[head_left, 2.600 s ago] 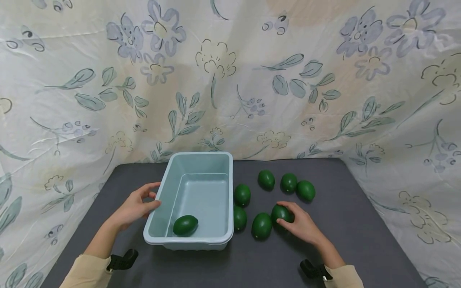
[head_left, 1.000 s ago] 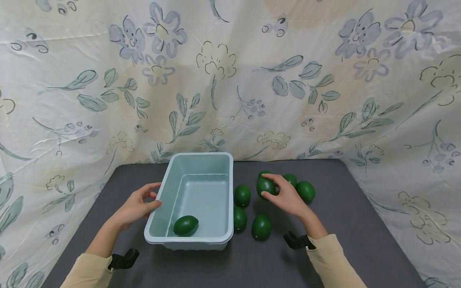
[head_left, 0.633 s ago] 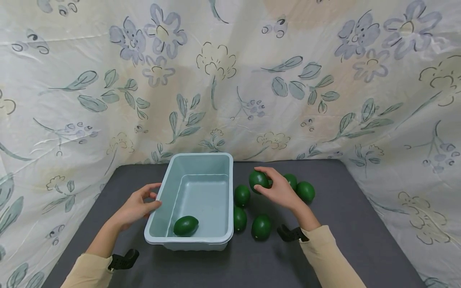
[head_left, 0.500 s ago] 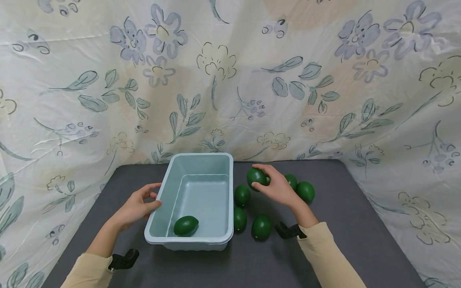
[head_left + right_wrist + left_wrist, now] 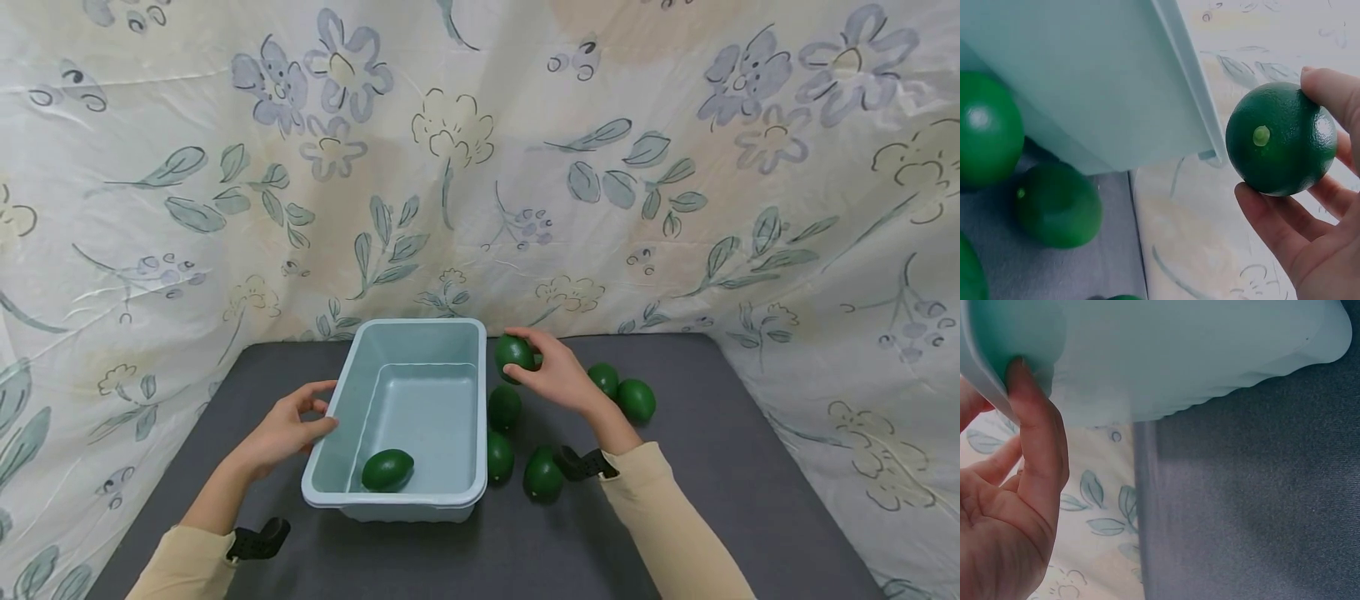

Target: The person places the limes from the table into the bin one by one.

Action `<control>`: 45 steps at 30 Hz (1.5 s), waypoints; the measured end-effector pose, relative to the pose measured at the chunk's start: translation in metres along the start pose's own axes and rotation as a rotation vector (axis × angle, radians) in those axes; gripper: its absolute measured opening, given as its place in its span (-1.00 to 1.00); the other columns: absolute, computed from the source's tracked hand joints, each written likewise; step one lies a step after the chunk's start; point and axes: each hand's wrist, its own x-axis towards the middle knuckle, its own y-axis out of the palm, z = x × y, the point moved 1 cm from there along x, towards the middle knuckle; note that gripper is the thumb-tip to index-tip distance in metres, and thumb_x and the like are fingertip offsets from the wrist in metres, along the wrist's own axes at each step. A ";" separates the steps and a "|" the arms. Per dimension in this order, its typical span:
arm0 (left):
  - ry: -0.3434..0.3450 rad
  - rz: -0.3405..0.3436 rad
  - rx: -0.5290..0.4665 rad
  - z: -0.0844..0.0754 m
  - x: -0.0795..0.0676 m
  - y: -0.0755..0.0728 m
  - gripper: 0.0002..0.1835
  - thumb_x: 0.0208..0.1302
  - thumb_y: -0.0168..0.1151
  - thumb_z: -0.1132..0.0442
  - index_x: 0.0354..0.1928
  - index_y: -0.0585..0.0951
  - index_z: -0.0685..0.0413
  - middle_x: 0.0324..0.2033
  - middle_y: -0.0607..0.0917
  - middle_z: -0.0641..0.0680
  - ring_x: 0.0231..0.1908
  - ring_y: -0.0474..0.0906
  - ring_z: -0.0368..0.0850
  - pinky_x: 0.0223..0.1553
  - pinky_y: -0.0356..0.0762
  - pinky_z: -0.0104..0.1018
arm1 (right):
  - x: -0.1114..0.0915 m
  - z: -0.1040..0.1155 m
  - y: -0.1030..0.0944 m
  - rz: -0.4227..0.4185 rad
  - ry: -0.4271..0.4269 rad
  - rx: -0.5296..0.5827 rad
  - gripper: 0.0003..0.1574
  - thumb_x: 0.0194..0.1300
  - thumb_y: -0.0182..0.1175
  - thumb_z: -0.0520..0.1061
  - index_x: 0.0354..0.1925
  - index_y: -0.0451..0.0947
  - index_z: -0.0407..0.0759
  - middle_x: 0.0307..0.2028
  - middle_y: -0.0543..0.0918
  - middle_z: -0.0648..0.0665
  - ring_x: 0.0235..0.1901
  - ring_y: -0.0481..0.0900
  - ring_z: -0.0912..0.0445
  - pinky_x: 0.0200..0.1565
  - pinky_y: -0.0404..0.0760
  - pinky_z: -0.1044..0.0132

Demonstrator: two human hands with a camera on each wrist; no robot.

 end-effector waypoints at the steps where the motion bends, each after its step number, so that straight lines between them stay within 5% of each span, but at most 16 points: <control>1: -0.001 0.000 0.001 0.000 0.000 0.000 -0.30 0.21 0.18 0.29 0.35 0.11 0.13 -0.17 0.41 0.28 -0.38 0.55 0.00 -0.45 0.60 -0.15 | 0.002 0.001 0.001 0.003 0.003 0.000 -0.30 0.18 0.24 0.00 0.26 0.29 -0.02 0.17 0.38 -0.11 0.00 0.49 0.00 -0.13 0.55 0.14; 23: -0.015 -0.006 0.022 -0.002 0.001 0.000 -0.30 0.21 0.18 0.28 0.35 0.11 0.13 -0.16 0.43 0.27 -0.35 0.54 -0.01 -0.42 0.60 -0.15 | 0.029 0.027 0.021 0.082 -0.086 0.118 -0.31 0.19 0.24 -0.07 0.25 0.29 -0.12 0.16 0.36 -0.17 0.01 0.49 -0.07 -0.23 0.59 0.23; 45: -0.016 -0.002 0.014 -0.002 0.000 -0.001 -0.29 0.20 0.19 0.27 0.35 0.11 0.12 -0.16 0.42 0.27 -0.37 0.54 -0.01 -0.42 0.60 -0.15 | 0.045 0.058 0.053 0.146 -0.168 0.082 -0.32 0.18 0.25 -0.05 0.24 0.31 -0.13 0.18 0.36 -0.12 0.02 0.47 0.03 -0.12 0.56 0.28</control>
